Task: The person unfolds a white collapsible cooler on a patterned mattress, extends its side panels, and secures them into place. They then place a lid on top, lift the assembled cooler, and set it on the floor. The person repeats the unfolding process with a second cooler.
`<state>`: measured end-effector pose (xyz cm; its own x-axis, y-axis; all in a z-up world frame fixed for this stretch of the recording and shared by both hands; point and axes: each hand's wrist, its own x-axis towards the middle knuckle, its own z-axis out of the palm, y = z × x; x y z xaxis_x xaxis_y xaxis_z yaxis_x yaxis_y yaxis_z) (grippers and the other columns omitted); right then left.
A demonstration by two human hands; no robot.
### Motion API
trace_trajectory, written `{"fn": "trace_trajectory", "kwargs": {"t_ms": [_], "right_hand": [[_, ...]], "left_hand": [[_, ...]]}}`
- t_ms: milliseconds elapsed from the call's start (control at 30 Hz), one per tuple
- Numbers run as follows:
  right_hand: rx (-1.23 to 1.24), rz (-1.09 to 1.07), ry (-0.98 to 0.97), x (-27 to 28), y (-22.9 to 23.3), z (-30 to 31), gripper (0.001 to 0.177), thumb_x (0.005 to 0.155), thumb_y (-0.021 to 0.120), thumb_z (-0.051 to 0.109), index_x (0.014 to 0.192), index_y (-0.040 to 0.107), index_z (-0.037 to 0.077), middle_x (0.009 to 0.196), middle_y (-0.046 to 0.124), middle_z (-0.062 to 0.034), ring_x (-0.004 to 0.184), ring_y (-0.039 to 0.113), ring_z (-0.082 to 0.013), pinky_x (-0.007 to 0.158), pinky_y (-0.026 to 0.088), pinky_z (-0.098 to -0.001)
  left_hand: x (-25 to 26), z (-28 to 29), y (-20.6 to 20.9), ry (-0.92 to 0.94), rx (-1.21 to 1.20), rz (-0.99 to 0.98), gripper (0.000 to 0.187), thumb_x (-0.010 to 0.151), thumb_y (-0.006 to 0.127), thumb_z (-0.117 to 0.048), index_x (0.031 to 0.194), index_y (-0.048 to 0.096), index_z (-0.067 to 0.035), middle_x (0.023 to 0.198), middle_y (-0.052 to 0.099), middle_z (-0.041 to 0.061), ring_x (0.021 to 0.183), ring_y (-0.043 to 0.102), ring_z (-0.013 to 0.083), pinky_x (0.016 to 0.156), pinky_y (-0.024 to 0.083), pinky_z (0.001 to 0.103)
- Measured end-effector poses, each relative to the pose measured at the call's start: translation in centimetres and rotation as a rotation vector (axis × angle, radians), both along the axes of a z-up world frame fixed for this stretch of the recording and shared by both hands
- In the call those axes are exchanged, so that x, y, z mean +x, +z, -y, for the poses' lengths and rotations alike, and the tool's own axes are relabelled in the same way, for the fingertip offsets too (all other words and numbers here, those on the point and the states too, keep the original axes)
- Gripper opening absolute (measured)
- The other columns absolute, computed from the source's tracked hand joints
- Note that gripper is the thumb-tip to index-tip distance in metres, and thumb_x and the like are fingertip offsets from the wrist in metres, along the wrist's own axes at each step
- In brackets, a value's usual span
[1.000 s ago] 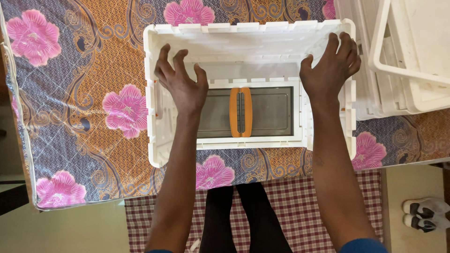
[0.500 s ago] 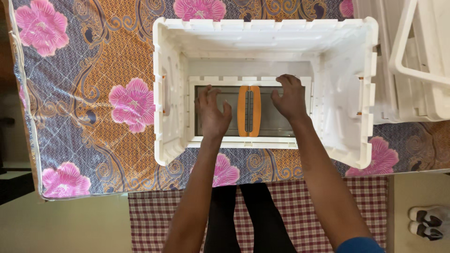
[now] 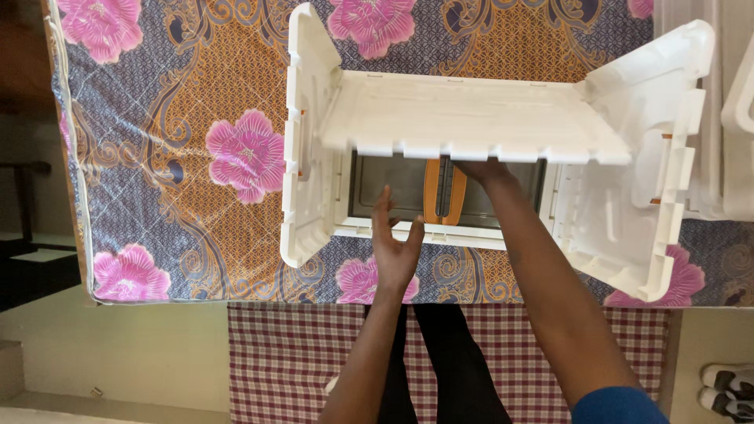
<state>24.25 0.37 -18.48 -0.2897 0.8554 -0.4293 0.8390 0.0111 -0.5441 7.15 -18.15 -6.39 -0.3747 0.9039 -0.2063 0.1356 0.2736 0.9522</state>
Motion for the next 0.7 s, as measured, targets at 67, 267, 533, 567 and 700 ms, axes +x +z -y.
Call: {"fn": "trace_trajectory", "kwargs": {"t_ms": [67,267,533,567,700], "right_hand": [[0.077,0.011,-0.002,0.3,-1.2,0.7,0.071,0.09,0.071,0.046,0.146,0.047,0.01,0.146,0.047,-0.0128,0.137,0.04,-0.031,0.113,0.031,-0.0481],[0.219,0.047,0.035,1.3,-4.4,1.9,0.052,0.094,0.071,0.036,0.135,0.058,0.008,0.132,0.058,-0.014,0.122,0.053,-0.0322,0.103,0.043,-0.0471],[0.557,-0.279,-0.023,-0.8,3.9,4.3,0.03,0.093,0.075,0.018,0.118,0.069,0.004,0.114,0.071,-0.0145,0.105,0.068,-0.0326,0.092,0.055,-0.0446],[0.698,-0.308,0.08,-1.1,5.5,4.5,0.028,0.092,0.076,0.013,0.117,0.07,0.004,0.115,0.071,-0.0134,0.107,0.067,-0.0319,0.094,0.056,-0.0438],[1.004,-0.367,0.176,-2.4,10.8,4.1,0.029,0.095,0.081,0.007,0.119,0.066,0.003,0.12,0.063,-0.0109,0.106,0.066,-0.0324,0.094,0.055,-0.043]], "left_hand": [[0.1,-1.2,-0.5,-0.013,0.0,0.146,0.084,0.092,0.071,-0.01,0.161,0.023,-0.005,0.16,0.037,0.02,0.141,0.046,0.0335,0.111,0.046,0.046],[0.0,-3.3,-0.8,-0.072,0.027,0.164,0.088,0.093,0.071,-0.015,0.162,0.019,0.001,0.158,0.041,0.024,0.14,0.051,0.0326,0.11,0.048,0.045],[-0.9,-7.2,0.6,-0.179,0.162,0.036,0.09,0.096,0.07,-0.018,0.164,0.013,0.002,0.166,0.035,0.024,0.14,0.053,0.0337,0.105,0.05,0.043],[-1.1,-8.0,0.7,-0.178,0.19,0.039,0.091,0.096,0.069,-0.017,0.164,0.012,0.002,0.167,0.035,0.024,0.139,0.054,0.0341,0.105,0.051,0.043],[-1.1,-11.1,1.2,-0.12,0.2,-0.036,0.093,0.093,0.07,-0.016,0.164,0.013,0.002,0.165,0.038,0.024,0.136,0.057,0.0355,0.105,0.053,0.044]]}}
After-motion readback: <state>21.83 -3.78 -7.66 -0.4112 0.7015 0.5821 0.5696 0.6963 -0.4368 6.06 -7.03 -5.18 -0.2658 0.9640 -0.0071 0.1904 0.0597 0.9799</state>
